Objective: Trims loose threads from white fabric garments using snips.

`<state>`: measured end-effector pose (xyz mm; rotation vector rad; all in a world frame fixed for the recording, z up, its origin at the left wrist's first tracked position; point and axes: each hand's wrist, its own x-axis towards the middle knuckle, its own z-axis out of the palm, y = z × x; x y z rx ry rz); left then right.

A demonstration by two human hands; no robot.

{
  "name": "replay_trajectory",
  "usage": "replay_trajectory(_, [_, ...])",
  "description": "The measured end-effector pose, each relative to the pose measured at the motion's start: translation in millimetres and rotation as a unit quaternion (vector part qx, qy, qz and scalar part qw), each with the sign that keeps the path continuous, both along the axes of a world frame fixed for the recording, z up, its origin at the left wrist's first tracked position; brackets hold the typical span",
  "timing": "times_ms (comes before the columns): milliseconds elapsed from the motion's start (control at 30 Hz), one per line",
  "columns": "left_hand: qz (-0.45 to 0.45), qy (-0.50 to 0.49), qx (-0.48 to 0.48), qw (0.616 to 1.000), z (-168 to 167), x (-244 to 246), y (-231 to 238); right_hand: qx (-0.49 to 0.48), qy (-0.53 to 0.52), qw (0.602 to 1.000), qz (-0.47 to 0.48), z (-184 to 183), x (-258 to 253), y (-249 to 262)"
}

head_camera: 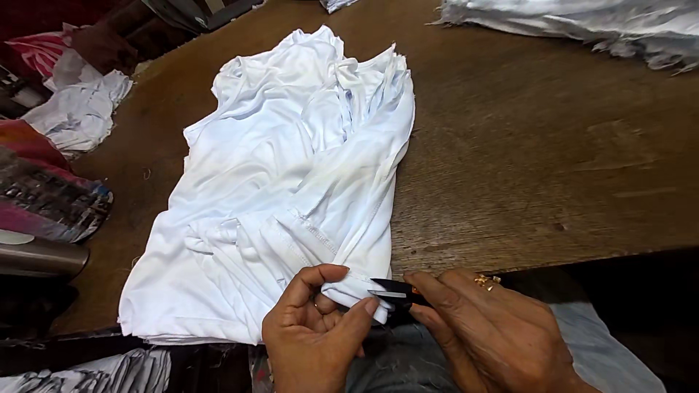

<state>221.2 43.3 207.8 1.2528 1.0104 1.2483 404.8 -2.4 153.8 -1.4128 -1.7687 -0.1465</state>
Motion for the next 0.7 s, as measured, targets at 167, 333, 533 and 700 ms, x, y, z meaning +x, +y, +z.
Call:
replay_trajectory(167, [-0.003,0.002,-0.001,1.000,-1,0,0,-0.001,-0.002,1.000,-0.002,0,2,-1])
replay_trajectory(333, [-0.003,0.003,-0.006,1.000,0,0,0,0.023,0.004,1.000,0.000,-1,-3,4])
replay_trajectory(533, [-0.003,-0.001,-0.015,1.000,-1,0,0,0.038,0.009,0.999,0.005,-5,-4,9])
replay_trajectory(700, [0.020,0.014,-0.008,1.000,12,-10,7,-0.041,0.217,0.948,0.230,-3,4,2])
